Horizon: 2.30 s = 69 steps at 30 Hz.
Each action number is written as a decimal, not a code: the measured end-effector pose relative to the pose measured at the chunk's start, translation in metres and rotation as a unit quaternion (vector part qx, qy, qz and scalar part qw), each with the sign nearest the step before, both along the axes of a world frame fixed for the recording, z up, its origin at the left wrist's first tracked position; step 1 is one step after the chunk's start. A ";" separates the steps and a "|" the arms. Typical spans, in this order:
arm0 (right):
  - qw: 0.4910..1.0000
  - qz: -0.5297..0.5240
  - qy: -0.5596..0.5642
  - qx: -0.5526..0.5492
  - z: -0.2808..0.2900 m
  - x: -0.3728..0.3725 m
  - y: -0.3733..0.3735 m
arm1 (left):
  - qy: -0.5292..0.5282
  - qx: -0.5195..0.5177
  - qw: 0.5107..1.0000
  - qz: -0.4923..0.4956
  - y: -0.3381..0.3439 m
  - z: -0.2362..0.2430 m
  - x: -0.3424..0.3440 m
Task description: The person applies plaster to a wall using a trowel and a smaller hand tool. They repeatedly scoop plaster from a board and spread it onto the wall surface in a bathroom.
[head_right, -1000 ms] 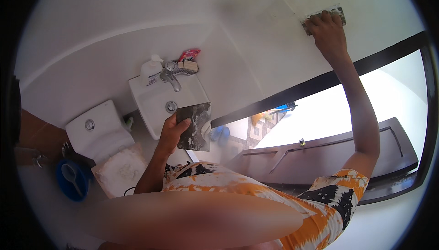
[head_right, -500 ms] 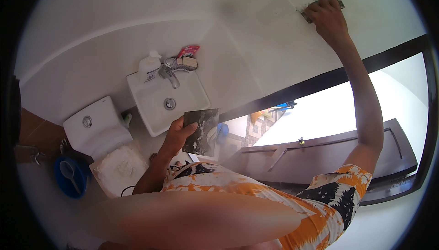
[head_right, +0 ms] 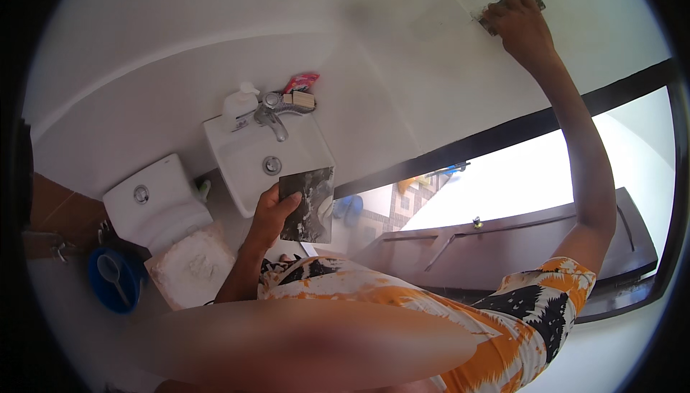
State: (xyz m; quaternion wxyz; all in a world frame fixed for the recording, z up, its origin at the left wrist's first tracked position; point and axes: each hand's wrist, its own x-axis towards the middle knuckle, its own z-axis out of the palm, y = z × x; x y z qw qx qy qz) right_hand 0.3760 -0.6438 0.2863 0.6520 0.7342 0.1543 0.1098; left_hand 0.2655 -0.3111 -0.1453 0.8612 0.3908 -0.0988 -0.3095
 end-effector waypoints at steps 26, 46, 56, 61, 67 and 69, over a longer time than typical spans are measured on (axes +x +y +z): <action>0.964 0.213 0.147 0.068 0.050 0.045 -0.005 | -0.019 -0.044 0.997 0.057 -0.030 0.061 0.003; 0.987 0.157 0.011 -0.043 0.030 0.054 0.006 | -0.018 -0.066 0.997 0.032 -0.043 0.059 0.000; 0.997 0.018 -0.032 0.065 -0.013 -0.025 -0.001 | -0.021 0.033 0.994 0.106 -0.069 0.058 0.005; 0.923 0.233 -0.059 0.299 -0.056 -0.093 0.004 | 0.143 -0.217 0.961 0.096 -0.083 0.089 0.006; 0.675 0.246 0.118 0.686 -0.208 -0.191 0.052 | 0.196 -0.220 0.954 0.053 -0.094 0.125 0.003; 0.644 0.232 0.067 0.726 -0.237 -0.200 0.049 | 0.175 -0.197 0.962 0.072 -0.092 0.127 0.001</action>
